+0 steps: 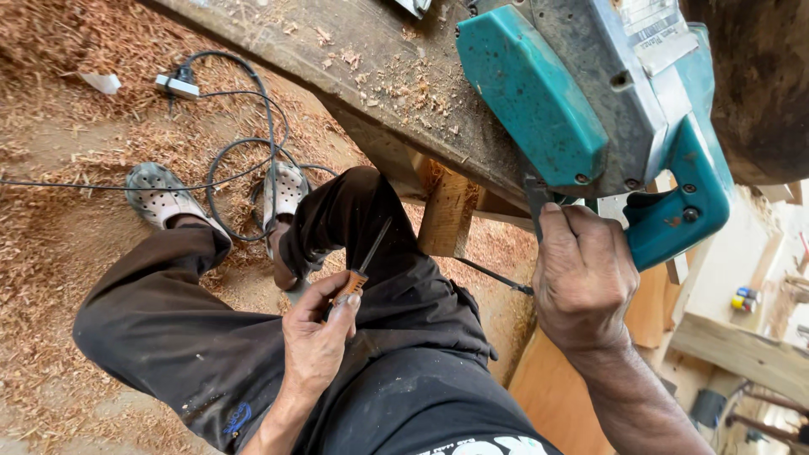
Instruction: The person sits on a stool and uses a screwdriver to tighten screws on a teal electric planer. They manipulate the tool's casing and fasteners, then place the screwdriver on a nearby workbench.
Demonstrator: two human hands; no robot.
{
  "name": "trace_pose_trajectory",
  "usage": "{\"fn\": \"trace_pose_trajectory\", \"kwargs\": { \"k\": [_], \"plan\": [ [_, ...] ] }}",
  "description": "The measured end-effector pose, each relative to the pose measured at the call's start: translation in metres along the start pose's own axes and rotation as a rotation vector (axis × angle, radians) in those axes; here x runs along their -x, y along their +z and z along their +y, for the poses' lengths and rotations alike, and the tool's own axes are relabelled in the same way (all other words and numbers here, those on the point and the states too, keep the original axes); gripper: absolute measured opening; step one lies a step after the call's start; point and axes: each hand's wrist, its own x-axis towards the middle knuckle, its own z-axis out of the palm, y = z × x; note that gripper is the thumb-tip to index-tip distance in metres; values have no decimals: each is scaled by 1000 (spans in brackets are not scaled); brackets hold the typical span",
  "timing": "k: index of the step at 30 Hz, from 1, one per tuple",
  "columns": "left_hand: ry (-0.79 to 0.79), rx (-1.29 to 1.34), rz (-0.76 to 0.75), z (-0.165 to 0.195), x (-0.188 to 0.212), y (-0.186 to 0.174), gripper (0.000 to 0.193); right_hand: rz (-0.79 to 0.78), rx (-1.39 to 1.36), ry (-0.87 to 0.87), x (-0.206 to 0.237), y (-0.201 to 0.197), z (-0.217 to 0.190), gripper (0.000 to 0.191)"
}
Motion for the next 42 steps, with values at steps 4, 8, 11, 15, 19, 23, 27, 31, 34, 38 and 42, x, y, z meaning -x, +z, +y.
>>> {"fn": "trace_pose_trajectory", "kwargs": {
  "k": [4,8,11,15,19,23,27,31,34,38,42],
  "plan": [
    [-2,11,-27,10,-13,-7,33,-4,7,87,-1,2,-6,35],
    [-18,-6,-45,19,-23,-13,34,-10,4,218,-3,3,-13,22],
    [-33,-31,-28,24,-29,-17,34,-22,15,284,-5,3,-17,19],
    [2,-8,-32,27,-32,-20,32,-40,-22,370,-10,1,-22,13],
    [40,-24,-22,28,-27,-23,30,-51,23,324,-19,-4,-25,19],
    [52,-41,-8,31,-20,-22,31,-69,130,164,-29,-11,-22,30],
    [38,-92,-20,44,-10,-9,32,-119,154,137,-32,-15,-20,31],
    [301,-285,-223,78,7,9,33,-40,-11,189,-30,-11,-22,15],
    [448,-309,-400,109,12,21,32,18,-101,252,-25,-6,-22,16],
    [569,-342,-522,136,0,41,35,54,-155,312,-18,1,-22,9],
    [627,-350,-544,145,-12,57,38,34,-121,337,-15,1,-20,11]
  ]
}}
